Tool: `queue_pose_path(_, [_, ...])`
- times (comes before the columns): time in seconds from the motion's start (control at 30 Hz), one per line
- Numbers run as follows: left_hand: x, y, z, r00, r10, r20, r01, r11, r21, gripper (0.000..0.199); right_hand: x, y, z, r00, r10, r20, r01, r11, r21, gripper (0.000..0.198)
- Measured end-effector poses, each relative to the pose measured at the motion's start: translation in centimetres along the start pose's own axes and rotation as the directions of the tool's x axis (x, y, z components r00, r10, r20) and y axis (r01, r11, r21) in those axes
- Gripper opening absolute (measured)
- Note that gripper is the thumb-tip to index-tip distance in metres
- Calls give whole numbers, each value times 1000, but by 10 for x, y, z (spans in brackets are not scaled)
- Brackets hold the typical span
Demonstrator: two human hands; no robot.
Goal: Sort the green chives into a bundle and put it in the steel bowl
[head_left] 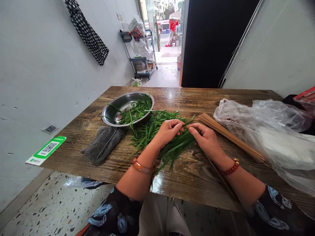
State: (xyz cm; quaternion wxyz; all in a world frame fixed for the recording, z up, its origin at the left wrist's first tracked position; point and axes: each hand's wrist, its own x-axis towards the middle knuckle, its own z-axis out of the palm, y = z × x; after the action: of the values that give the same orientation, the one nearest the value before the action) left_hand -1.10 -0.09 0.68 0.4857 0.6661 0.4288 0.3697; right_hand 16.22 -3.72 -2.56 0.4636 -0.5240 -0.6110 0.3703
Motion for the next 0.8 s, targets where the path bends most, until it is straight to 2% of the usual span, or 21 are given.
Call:
queue_pose_path(0.1, [-1,1,-1,1000,14,11,-14,998,-55,27,-1,-3,0,1000,4,5,-4,1000,-12,37])
queue_pose_path(0.27, [3,-6,-2,998,14,-53,-19,995,-99,13,-2,-5,0,1000,8,10,-7,1000,-29,37])
queue_pose_path(0.33, [7,-12,-3,987,44,-154,-50,998,-34,13,-2,-4,0,1000,14,3,-14,1000,-19,37])
queue_pose_path(0.43, [12,-21,-7,927,176,-332,-106,970,219,14,-1,-3,0,999,26,-22,-26,1000,2,38])
queue_pose_path(0.5, [14,-23,-11,890,277,-362,-110,902,418,15,0,-3,0,999,45,-30,-44,999,19,39])
queue_pose_path(0.6, [12,-23,-14,893,357,-275,-82,729,680,19,-1,-3,0,998,56,-19,-56,998,26,40])
queue_pose_path(0.7, [9,-21,-13,936,304,-179,-12,535,845,21,-2,-3,2,999,41,-4,-41,999,9,40])
queue_pose_path(0.8, [7,-21,-11,958,245,-151,32,432,901,22,-3,-4,2,999,39,6,-39,999,-7,40])
